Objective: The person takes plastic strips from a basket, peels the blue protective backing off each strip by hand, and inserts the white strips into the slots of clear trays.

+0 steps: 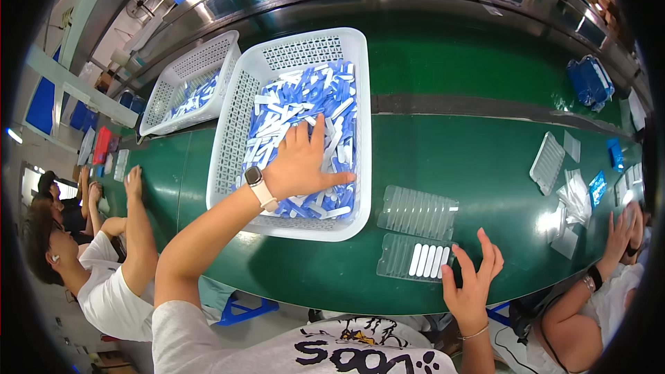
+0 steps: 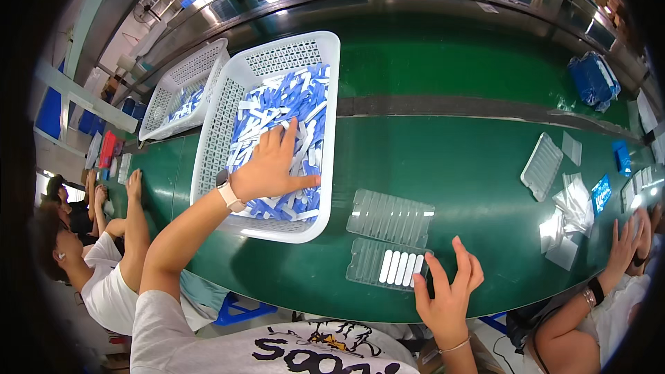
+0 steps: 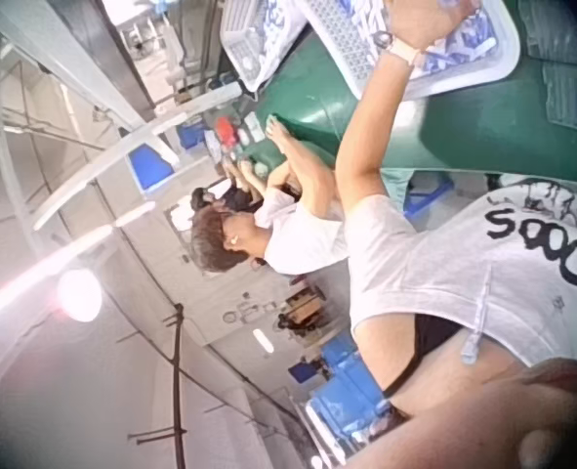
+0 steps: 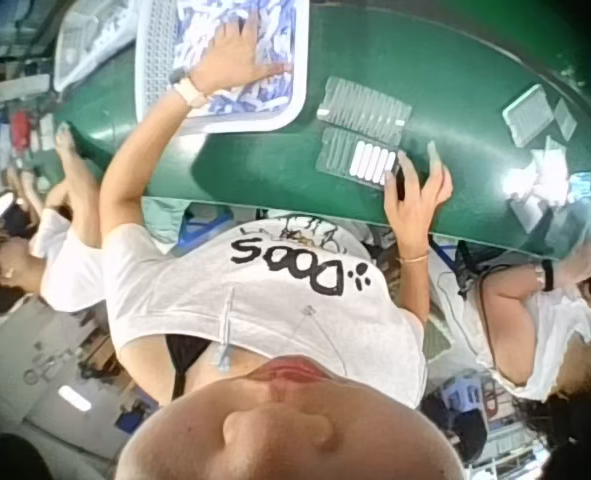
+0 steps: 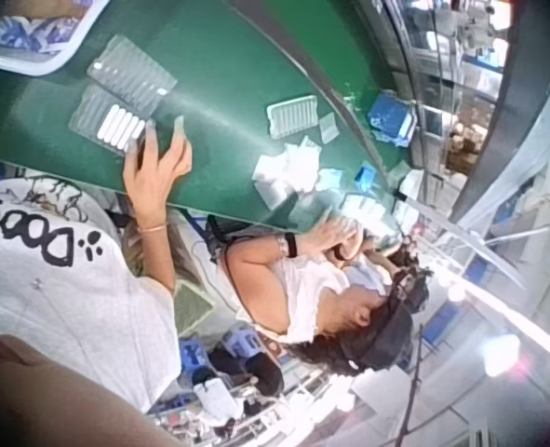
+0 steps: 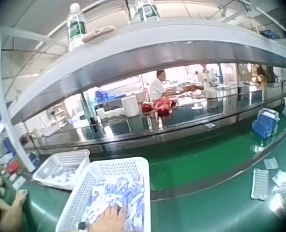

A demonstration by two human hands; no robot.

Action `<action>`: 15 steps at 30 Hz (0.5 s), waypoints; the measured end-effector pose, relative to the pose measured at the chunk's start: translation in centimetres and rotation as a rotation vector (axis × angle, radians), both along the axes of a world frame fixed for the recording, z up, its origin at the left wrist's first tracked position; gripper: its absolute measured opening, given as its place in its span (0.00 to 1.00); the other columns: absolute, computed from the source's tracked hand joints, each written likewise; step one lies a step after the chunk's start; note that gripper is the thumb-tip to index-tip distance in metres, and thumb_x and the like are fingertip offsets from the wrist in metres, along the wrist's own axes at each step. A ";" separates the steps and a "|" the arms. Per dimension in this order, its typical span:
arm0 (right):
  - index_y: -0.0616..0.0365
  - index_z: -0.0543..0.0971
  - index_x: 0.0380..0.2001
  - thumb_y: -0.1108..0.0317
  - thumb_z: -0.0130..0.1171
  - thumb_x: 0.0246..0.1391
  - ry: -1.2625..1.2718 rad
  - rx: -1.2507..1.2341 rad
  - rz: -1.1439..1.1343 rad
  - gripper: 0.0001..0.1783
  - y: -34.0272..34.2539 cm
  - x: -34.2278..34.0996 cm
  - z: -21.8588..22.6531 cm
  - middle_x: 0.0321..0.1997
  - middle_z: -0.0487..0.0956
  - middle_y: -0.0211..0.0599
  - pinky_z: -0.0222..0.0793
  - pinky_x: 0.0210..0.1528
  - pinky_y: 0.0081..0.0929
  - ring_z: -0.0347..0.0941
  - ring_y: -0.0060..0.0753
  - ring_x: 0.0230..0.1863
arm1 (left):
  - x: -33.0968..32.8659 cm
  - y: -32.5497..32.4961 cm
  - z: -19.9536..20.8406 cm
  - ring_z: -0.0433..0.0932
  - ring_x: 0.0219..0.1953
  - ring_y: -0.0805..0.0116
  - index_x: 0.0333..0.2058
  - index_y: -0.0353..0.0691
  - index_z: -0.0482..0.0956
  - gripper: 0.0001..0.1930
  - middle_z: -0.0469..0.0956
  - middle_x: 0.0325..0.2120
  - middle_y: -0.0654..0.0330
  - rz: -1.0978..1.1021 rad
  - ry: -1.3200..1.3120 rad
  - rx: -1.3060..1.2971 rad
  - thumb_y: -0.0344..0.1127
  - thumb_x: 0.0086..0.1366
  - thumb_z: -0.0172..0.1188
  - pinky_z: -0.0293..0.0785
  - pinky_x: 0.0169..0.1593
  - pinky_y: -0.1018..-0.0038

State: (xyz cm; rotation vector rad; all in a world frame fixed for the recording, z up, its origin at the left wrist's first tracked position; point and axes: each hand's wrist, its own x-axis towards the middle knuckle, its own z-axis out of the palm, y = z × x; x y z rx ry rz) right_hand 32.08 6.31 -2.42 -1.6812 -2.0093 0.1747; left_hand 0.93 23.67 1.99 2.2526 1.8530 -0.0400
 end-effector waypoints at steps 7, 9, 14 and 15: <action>0.60 0.78 0.42 0.69 0.64 0.44 0.091 -0.035 0.036 0.18 0.1 0.0 0.0 0.64 0.59 0.55 0.55 0.57 0.47 0.54 0.57 0.57 | -4.1 -0.2 0.3 0.52 0.62 0.41 0.63 0.30 0.44 0.49 0.53 0.59 0.37 -0.199 -0.251 -0.119 0.46 0.53 0.66 0.50 0.65 0.58; 0.59 0.78 0.42 0.70 0.64 0.44 0.108 -0.060 0.037 0.18 0.2 0.0 0.1 0.64 0.59 0.54 0.56 0.56 0.47 0.56 0.57 0.56 | -4.5 -0.8 -0.4 0.53 0.62 0.42 0.62 0.28 0.46 0.49 0.54 0.59 0.37 -0.064 -0.256 0.054 0.49 0.53 0.66 0.51 0.65 0.58; 0.59 0.78 0.41 0.72 0.65 0.42 0.150 -0.074 0.065 0.19 0.6 0.3 0.0 0.62 0.61 0.54 0.61 0.51 0.44 0.60 0.55 0.54 | -0.9 0.4 -0.5 0.54 0.61 0.42 0.61 0.24 0.52 0.51 0.54 0.58 0.35 -0.104 -0.095 0.004 0.58 0.51 0.64 0.51 0.64 0.58; 0.59 0.78 0.41 0.72 0.65 0.41 0.175 -0.083 0.071 0.19 0.6 0.3 0.1 0.62 0.62 0.53 0.62 0.49 0.42 0.61 0.54 0.53 | -0.5 1.1 -0.5 0.55 0.60 0.41 0.60 0.24 0.53 0.51 0.56 0.56 0.35 -0.055 -0.052 0.001 0.56 0.49 0.66 0.54 0.63 0.57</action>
